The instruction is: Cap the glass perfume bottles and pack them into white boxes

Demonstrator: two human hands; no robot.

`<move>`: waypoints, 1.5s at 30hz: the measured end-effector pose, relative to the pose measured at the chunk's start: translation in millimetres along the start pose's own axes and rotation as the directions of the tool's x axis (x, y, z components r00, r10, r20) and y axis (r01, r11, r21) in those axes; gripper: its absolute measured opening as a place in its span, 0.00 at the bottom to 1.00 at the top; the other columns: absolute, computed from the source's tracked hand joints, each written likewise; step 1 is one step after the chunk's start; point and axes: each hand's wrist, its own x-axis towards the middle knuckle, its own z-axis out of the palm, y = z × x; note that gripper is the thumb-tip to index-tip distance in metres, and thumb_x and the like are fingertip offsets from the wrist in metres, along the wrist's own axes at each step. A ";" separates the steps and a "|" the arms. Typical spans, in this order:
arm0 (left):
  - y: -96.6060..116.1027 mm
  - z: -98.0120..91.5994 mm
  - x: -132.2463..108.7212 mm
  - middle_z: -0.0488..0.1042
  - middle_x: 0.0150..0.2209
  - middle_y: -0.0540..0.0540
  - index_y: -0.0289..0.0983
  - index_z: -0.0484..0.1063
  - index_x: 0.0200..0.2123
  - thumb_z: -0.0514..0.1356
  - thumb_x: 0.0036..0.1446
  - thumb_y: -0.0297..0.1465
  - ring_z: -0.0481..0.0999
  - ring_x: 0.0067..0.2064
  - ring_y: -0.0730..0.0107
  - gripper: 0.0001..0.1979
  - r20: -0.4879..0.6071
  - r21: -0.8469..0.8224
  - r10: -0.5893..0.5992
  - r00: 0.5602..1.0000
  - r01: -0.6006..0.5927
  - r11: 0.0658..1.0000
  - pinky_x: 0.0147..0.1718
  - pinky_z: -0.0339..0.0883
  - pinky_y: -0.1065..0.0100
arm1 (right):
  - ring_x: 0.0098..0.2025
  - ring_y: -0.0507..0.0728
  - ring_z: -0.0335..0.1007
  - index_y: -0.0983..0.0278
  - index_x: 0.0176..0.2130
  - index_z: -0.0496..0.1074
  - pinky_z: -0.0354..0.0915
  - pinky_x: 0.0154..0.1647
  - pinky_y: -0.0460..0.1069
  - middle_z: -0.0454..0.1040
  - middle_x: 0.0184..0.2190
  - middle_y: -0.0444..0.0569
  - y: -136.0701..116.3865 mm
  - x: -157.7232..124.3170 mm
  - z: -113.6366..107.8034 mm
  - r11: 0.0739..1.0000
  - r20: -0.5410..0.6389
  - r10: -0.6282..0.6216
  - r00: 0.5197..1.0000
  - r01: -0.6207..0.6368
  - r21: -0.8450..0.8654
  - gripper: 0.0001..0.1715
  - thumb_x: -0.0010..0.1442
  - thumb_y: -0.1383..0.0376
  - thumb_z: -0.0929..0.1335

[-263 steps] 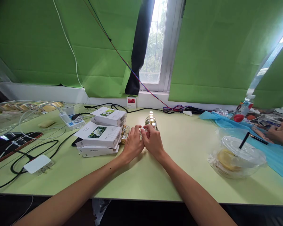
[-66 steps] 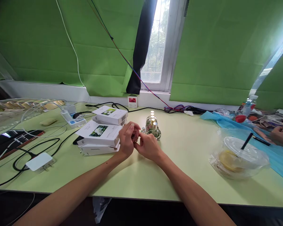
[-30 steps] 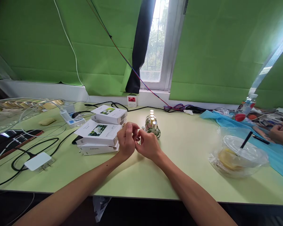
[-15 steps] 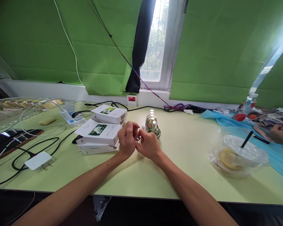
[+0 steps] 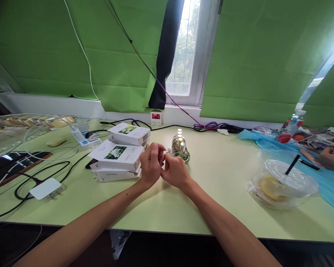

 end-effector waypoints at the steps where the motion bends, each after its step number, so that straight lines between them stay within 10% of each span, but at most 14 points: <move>1: 0.5 0.1 0.0 0.66 0.23 0.50 0.39 0.71 0.30 0.48 0.69 0.44 0.63 0.23 0.73 0.22 0.002 0.002 0.003 1.000 -0.003 1.000 0.23 0.57 0.70 | 0.19 0.49 0.57 0.60 0.24 0.56 0.51 0.22 0.45 0.64 0.16 0.39 0.0 -0.1 -0.2 1.000 0.004 0.001 1.000 -0.001 0.002 0.10 0.47 0.66 0.65; 18: 15.8 1.9 2.7 0.67 0.22 0.50 0.38 0.66 0.24 0.49 0.68 0.36 0.66 0.26 0.72 0.19 0.113 0.123 0.099 0.989 -0.113 0.986 0.28 0.60 0.69 | 0.21 0.51 0.61 0.62 0.27 0.65 0.58 0.24 0.45 0.72 0.21 0.46 2.3 -0.5 -3.7 0.999 0.046 -0.044 0.998 0.044 0.016 0.04 0.46 0.69 0.65; 45: 10.9 1.1 4.3 0.71 0.28 0.48 0.39 0.68 0.30 0.47 0.70 0.37 0.71 0.30 0.71 0.18 -0.053 0.166 0.128 0.990 -0.118 0.979 0.30 0.64 0.68 | 0.23 0.48 0.60 0.62 0.42 0.75 0.63 0.24 0.45 0.68 0.31 0.45 -3.8 -1.1 -4.1 0.980 -0.173 -0.157 0.972 0.174 0.091 0.10 0.61 0.70 0.65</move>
